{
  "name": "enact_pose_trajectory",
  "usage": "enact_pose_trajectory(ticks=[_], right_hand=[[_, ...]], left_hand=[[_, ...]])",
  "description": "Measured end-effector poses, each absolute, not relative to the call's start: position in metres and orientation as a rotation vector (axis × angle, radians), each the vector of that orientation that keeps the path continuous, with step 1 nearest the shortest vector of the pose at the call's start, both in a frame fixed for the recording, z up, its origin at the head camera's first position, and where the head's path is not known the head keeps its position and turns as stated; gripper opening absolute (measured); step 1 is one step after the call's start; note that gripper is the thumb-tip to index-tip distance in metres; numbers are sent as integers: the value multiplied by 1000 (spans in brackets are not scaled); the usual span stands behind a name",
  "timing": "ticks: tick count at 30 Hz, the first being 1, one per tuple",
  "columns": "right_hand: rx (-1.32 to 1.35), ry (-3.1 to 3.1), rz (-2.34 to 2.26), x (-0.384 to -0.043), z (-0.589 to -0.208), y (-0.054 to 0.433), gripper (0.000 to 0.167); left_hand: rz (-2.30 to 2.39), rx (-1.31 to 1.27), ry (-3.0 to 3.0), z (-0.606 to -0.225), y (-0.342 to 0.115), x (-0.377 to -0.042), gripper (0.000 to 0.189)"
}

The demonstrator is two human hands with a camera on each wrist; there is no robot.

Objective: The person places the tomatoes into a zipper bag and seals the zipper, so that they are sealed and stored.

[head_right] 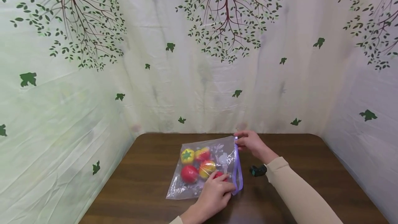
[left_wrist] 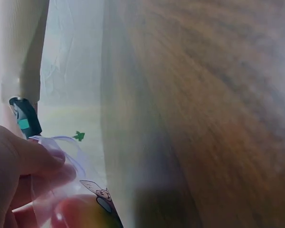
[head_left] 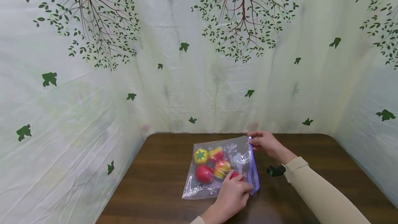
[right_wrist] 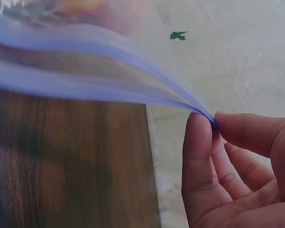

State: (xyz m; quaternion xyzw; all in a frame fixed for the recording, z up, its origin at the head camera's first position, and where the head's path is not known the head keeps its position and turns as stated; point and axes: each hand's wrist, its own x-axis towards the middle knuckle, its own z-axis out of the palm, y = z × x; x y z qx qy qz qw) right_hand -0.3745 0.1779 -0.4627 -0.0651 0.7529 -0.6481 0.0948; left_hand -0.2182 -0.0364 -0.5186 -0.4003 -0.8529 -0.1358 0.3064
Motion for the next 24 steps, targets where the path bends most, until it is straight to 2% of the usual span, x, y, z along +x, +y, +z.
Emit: enact_pose_trajectory(ticks=[11, 19, 24], right_hand=[[-165, 2271, -1935, -376, -463, 184, 41], [-139, 2326, -1934, -376, -466, 183, 38], [-157, 2349, -1945, -376, -468, 181, 36]], left_hand=[[-267, -1186, -2056, -507, -53, -213, 20], [-192, -1335, -1911, -500, -59, -205, 13], [-90, -1395, -1862, -497, -61, -202, 16]])
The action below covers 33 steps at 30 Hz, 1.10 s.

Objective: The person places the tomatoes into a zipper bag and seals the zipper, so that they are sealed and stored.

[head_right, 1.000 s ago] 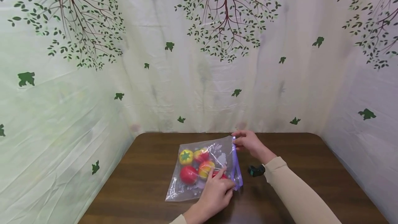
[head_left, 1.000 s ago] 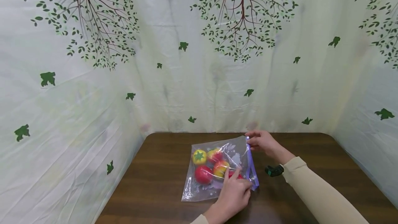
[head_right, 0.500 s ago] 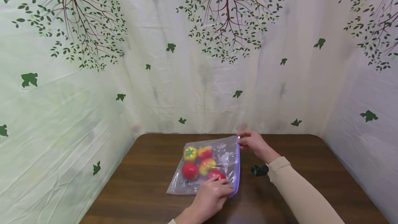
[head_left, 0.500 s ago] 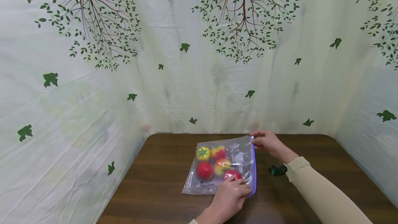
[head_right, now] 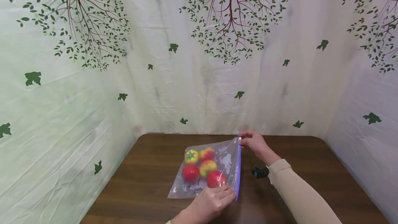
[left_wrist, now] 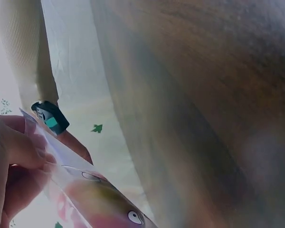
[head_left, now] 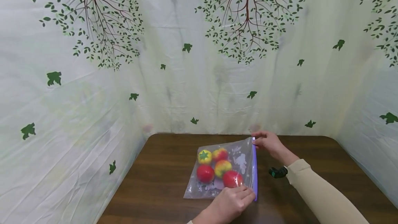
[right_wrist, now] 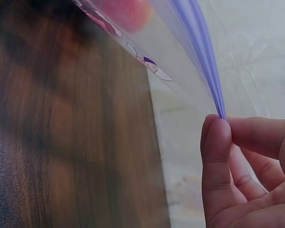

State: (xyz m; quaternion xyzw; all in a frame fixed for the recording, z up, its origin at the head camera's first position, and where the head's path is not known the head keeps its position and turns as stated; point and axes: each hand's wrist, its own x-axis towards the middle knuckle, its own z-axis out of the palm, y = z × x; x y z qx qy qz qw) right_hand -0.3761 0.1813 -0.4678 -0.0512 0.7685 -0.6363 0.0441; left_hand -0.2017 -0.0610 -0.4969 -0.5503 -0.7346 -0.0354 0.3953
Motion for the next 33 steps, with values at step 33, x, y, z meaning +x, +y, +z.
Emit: enact_pose_trajectory(ticks=[33], right_hand=[[-94, 2170, -2018, -375, -480, 193, 46]], left_hand=[[-575, -1376, -2094, -516, -64, -215, 34]])
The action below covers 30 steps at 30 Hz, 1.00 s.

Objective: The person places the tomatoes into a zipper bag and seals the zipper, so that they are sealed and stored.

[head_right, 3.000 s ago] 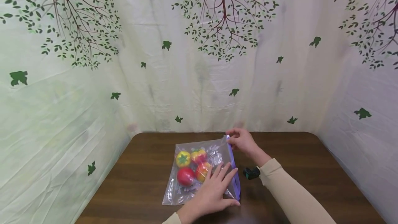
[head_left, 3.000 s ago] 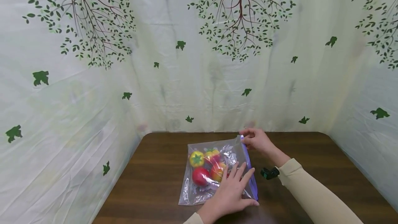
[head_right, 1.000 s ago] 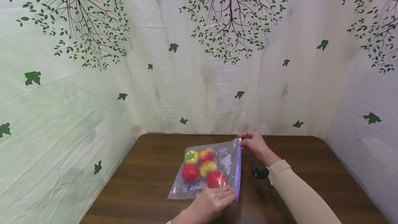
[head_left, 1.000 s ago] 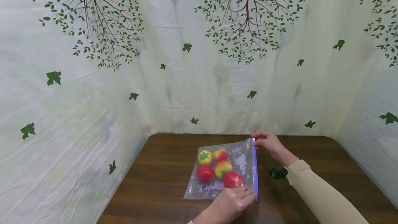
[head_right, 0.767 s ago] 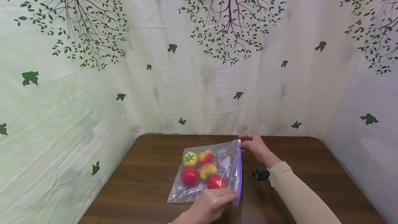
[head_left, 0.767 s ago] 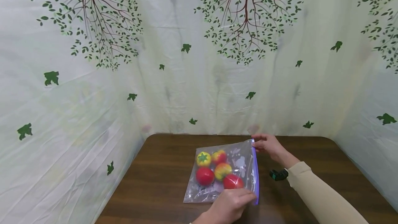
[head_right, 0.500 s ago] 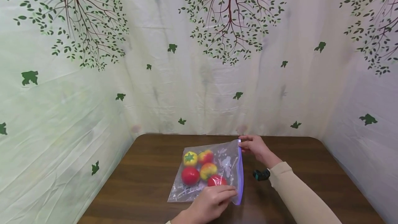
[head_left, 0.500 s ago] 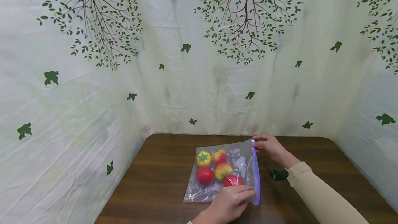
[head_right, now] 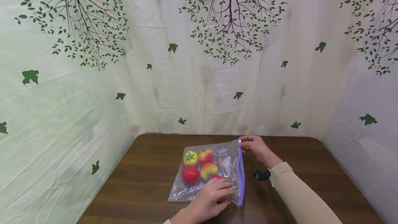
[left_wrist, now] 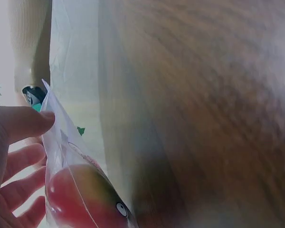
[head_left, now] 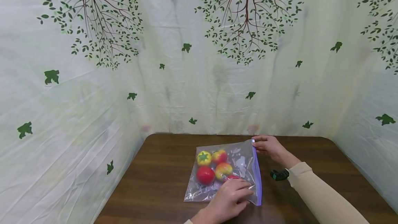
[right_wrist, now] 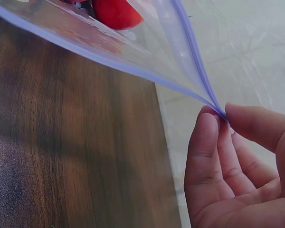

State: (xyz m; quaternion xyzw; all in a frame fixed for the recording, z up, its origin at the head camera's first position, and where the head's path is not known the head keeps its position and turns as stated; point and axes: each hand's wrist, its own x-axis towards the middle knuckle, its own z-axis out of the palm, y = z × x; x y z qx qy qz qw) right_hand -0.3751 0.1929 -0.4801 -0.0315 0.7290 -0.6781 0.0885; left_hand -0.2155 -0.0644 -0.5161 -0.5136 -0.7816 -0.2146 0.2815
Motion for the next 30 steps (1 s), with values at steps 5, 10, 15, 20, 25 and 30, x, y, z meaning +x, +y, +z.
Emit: enact_pose_trajectory(ticks=[5, 10, 15, 20, 25, 30], right_hand=[[-86, 2151, -2023, -375, -479, 194, 46], [-63, 2136, -2031, -375, -478, 193, 45], [-42, 2080, -2069, -377, -483, 194, 42], [-61, 2090, -2061, -377, -485, 197, 44], [-81, 2144, -2009, -375, -485, 201, 45], [-78, 2158, -1985, -374, -484, 202, 42]], left_hand=[[-526, -1368, -2136, -516, -66, -218, 34], [-538, -1406, -2182, -517, -69, -222, 39], [-582, -1404, -2185, -514, -72, -229, 36], [-689, -1328, -2202, -500, -72, -245, 33], [-817, -1244, -2293, -475, -69, -269, 33], [-1018, -1138, -2463, -458, -65, -300, 33]])
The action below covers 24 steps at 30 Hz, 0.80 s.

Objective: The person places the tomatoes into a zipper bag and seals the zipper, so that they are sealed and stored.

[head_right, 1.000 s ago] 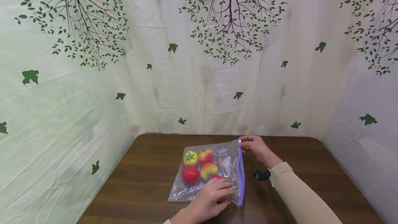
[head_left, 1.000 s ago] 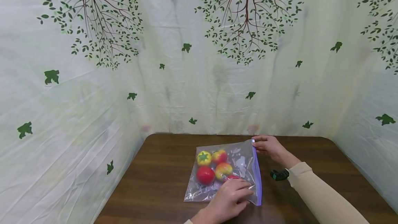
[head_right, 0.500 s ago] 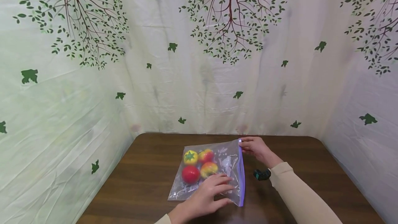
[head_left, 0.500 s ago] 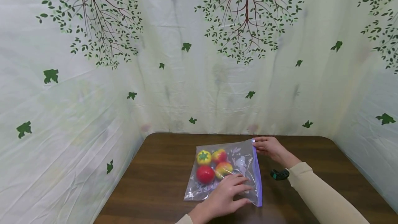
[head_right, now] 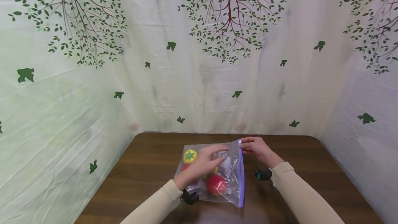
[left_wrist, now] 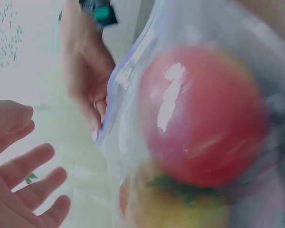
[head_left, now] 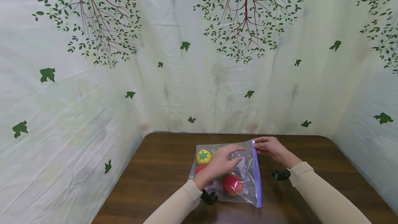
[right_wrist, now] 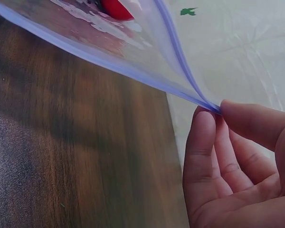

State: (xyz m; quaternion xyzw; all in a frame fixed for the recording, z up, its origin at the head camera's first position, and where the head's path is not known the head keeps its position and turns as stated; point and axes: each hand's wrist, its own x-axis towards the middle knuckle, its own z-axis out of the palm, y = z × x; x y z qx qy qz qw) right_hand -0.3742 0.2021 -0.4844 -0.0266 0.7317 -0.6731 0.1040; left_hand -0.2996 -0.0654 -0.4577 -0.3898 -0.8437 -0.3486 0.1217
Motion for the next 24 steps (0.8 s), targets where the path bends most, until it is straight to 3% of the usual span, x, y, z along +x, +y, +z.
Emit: enact_pose_trajectory(ticks=[8, 14, 24], right_hand=[[-140, 2228, -1927, -374, -487, 203, 40], [-192, 2240, -1916, -373, -487, 202, 37], [-266, 2232, -1888, -371, -474, 202, 39]], left_hand=[[-1409, -1005, -2635, -457, -57, -339, 34], [-1418, -958, -2647, -461, -45, -362, 29], [-1876, -749, -2602, -461, -30, -386, 36]])
